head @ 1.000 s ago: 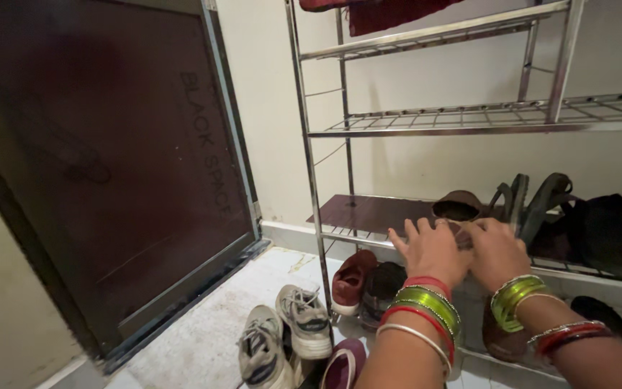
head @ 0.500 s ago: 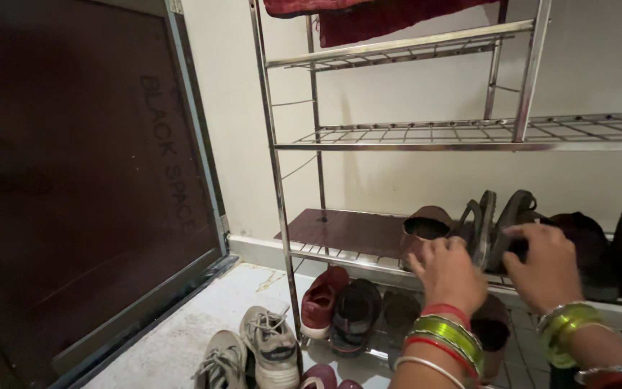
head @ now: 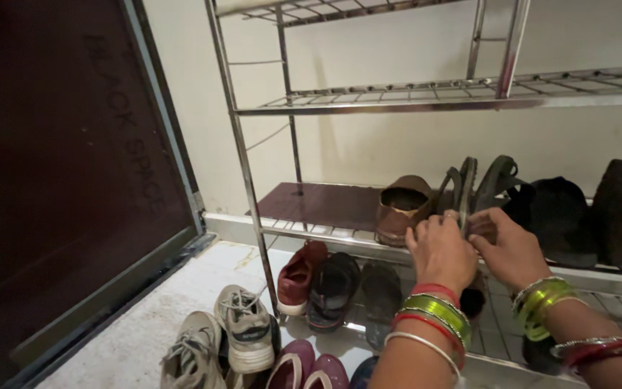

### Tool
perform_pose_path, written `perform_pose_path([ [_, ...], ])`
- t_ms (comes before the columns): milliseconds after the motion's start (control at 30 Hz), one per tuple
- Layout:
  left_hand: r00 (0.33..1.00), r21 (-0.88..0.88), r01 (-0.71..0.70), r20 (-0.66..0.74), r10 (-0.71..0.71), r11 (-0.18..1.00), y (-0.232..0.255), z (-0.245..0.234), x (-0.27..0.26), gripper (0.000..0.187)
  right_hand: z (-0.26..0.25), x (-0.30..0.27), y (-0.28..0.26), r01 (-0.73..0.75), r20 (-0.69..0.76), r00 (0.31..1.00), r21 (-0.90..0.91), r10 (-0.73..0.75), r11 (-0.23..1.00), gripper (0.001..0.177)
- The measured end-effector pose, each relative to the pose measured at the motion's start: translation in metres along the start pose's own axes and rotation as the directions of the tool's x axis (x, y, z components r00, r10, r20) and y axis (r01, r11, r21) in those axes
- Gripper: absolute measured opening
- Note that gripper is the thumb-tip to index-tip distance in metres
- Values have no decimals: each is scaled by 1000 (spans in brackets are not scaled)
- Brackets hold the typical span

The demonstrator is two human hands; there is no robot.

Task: The person removes various shoes from a metal shoe rack, places them on the floor, and then returns them to the rack. The person handles flats, sneakers, and sandals, moving them one at a time between the rack and the floor.

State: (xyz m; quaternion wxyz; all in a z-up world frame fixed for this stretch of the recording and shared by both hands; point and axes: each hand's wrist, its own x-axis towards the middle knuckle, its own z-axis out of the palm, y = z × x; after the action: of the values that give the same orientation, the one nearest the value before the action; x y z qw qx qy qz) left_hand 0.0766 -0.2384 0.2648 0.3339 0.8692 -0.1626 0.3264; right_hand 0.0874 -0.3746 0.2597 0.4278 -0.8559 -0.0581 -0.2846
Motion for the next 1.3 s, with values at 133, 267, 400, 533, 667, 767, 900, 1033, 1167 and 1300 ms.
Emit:
perform_pose_path([
  [133,998,13,-49,44,49,999,4,-16,0,42,-3,-2,-7,-98,-53,994,21,99,995,37],
  [267,985,-28,-16,173,21,999,13,-29,-4,40,7,3,13,154,-276,932,-289,-236,945,50],
  [400,987,-66,-17,157,28,998,14,-29,-9,40,16,19,33,50,-97,994,-75,-57,996,46],
  [533,986,-77,-8,166,21,997,8,-28,-8,34,22,18,30,-43,-72,997,-45,39,998,54],
  [667,986,-103,-10,163,26,995,4,-25,-10,27,22,10,27,56,-108,992,-112,-69,992,58],
  [767,990,-91,-32,135,44,995,5,-24,-11,27,19,11,28,167,-112,975,-188,-190,968,57],
  [900,987,-77,53,157,-40,996,8,-28,-11,32,19,14,31,116,-114,983,-199,-140,973,54],
  [1033,977,-82,123,187,-106,989,6,-27,-10,42,27,14,38,126,-168,971,-239,-169,963,56],
  [1167,981,-33,102,171,-95,994,11,-17,-6,48,33,12,33,-37,-68,997,-265,20,964,65],
  [1300,973,-103,164,180,-144,981,8,-21,-6,46,33,11,23,44,-73,995,-225,-62,973,65],
])
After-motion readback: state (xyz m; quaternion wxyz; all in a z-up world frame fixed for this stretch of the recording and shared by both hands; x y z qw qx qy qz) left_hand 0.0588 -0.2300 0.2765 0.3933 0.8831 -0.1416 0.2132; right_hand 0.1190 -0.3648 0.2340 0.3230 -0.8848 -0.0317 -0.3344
